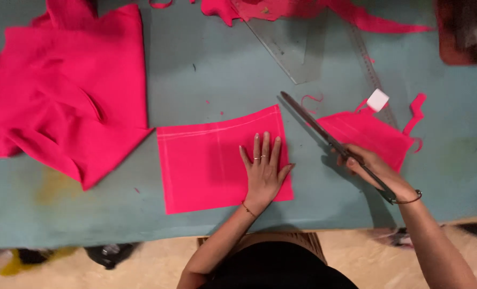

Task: Measure, draft pattern lines using rulers and tailor's chalk on pink fabric, and cut out the template with fabric shears.

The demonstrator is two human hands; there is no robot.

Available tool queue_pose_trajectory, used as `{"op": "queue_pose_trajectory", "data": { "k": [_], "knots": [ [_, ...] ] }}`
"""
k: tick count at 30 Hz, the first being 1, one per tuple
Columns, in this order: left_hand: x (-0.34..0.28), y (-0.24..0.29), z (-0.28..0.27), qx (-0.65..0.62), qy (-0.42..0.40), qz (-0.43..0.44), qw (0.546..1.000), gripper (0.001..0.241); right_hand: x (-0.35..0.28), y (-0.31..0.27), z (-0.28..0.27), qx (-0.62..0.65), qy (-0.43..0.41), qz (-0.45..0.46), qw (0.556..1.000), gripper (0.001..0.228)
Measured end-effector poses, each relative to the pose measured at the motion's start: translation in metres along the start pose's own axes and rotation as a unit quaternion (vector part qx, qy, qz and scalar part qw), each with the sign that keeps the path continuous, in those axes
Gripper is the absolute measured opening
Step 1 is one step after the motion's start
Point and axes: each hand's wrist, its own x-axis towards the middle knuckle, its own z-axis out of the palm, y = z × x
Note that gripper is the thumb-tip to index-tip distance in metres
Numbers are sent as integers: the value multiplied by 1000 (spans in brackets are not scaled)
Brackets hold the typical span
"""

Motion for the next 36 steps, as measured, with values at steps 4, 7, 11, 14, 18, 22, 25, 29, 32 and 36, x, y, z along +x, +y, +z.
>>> {"op": "queue_pose_trajectory", "data": {
  "k": [4, 7, 11, 14, 18, 22, 25, 29, 32, 36],
  "knots": [
    [27, 41, 32, 22, 18, -51, 998, 86, 18, 28, -55, -40, -93, 5, 995, 46],
    [46, 63, 51, 47, 29, -99, 994, 84, 35, 18, -97, -2, -211, -42, 977, 50],
    [61, 78, 68, 68, 57, -179, 980, 84, 76, 10, -146, -107, -292, -53, 949, 56],
    [68, 85, 77, 87, 85, -216, 969, 86, 111, -8, -170, -109, -355, -2, 929, 59],
    [82, 94, 87, 93, 112, -266, 953, 87, 163, -29, -185, -102, -444, 48, 889, 71],
    [90, 93, 90, 102, 124, -304, 939, 88, 199, -47, -178, -137, -476, 18, 869, 73],
    [92, 95, 92, 112, 133, -305, 936, 91, 210, -61, -172, -171, -488, 15, 856, 74],
    [95, 95, 92, 148, 135, -300, 933, 100, 221, -64, -169, -199, -493, -3, 847, 75],
    [97, 96, 88, 149, 137, -313, 928, 104, 228, -58, -173, -196, -492, 12, 848, 75],
    [97, 96, 86, 159, 131, -314, 927, 109, 235, -47, -178, -194, -501, -4, 843, 76]
  ]
}}
